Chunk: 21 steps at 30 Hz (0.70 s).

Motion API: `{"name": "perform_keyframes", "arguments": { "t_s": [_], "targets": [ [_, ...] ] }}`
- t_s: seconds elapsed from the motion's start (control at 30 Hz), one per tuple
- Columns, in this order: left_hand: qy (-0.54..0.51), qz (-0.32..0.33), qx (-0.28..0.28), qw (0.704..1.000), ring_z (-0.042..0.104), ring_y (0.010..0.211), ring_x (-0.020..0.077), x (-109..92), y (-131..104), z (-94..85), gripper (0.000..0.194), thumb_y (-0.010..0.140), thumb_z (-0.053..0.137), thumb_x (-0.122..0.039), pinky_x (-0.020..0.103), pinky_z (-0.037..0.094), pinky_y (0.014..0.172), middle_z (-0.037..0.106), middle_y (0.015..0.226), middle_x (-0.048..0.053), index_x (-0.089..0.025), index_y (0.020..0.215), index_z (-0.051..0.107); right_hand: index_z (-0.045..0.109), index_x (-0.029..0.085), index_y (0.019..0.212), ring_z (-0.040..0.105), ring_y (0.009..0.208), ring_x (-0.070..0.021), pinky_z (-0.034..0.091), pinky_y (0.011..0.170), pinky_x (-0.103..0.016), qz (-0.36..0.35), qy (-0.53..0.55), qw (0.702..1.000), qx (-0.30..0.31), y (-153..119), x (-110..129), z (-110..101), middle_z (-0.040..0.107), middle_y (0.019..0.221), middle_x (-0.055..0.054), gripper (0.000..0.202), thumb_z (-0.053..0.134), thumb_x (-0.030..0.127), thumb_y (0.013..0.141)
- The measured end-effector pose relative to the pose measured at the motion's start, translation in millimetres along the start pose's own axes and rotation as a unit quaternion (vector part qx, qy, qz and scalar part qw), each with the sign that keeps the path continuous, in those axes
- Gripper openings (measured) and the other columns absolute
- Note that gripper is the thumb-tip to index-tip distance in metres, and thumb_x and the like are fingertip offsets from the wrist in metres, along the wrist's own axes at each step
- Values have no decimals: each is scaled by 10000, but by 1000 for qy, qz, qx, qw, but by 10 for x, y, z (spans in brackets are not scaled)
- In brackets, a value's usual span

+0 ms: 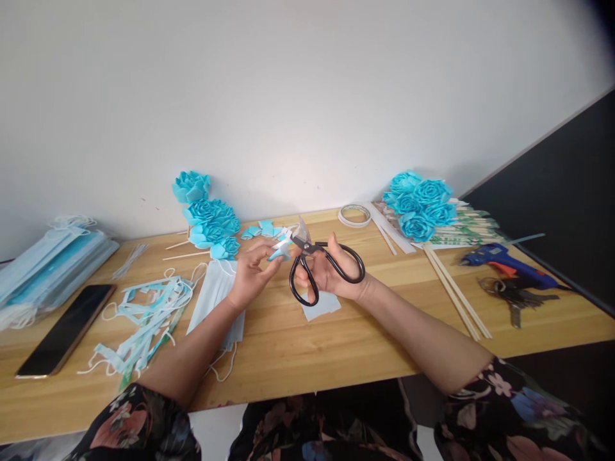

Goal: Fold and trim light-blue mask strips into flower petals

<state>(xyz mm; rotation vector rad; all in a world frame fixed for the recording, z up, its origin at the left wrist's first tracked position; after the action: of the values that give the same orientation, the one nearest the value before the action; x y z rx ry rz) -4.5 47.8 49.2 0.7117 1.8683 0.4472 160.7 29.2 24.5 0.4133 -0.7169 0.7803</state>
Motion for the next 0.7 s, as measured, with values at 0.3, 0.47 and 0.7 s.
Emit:
{"name": "perform_keyframes", "arguments": {
  "t_s": [0.3, 0.47, 0.7],
  "targets": [
    [7, -17, 6, 1000, 626, 870, 198, 3, -5, 13, 228, 884, 643, -367, 345, 493, 819, 677, 890, 78, -190, 741, 634, 595, 163, 1141, 610, 677, -181, 583, 544, -353, -5, -25, 1000, -14, -6, -20, -17, 625, 791, -54, 753, 340, 809, 851],
    [-1, -5, 5, 1000, 626, 875, 195, -17, -7, 15, 195, 882, 652, -323, 347, 488, 827, 677, 908, 79, -190, 740, 628, 596, 175, 1122, 555, 616, -146, 571, 518, -324, -11, -29, 999, -25, -7, 8, 21, 612, 754, -29, 680, 395, 773, 868],
    [-5, -5, 5, 1000, 629, 883, 196, 3, -12, 16, 170, 878, 657, -307, 342, 484, 831, 676, 911, 78, -191, 755, 644, 613, 165, 1074, 483, 518, -106, 497, 433, -246, -20, -30, 999, -30, -7, 32, 52, 565, 678, 7, 619, 453, 731, 881]
  ]
}}
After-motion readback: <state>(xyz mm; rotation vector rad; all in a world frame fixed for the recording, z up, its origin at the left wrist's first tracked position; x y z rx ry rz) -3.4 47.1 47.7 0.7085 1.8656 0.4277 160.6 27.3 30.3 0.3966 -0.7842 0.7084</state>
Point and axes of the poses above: each hand's wrist, its own y-axis towards the middle knuckle, its own z-axis out of the palm, x = y × z, the point moved 5 cm from there along y, towards the middle knuckle
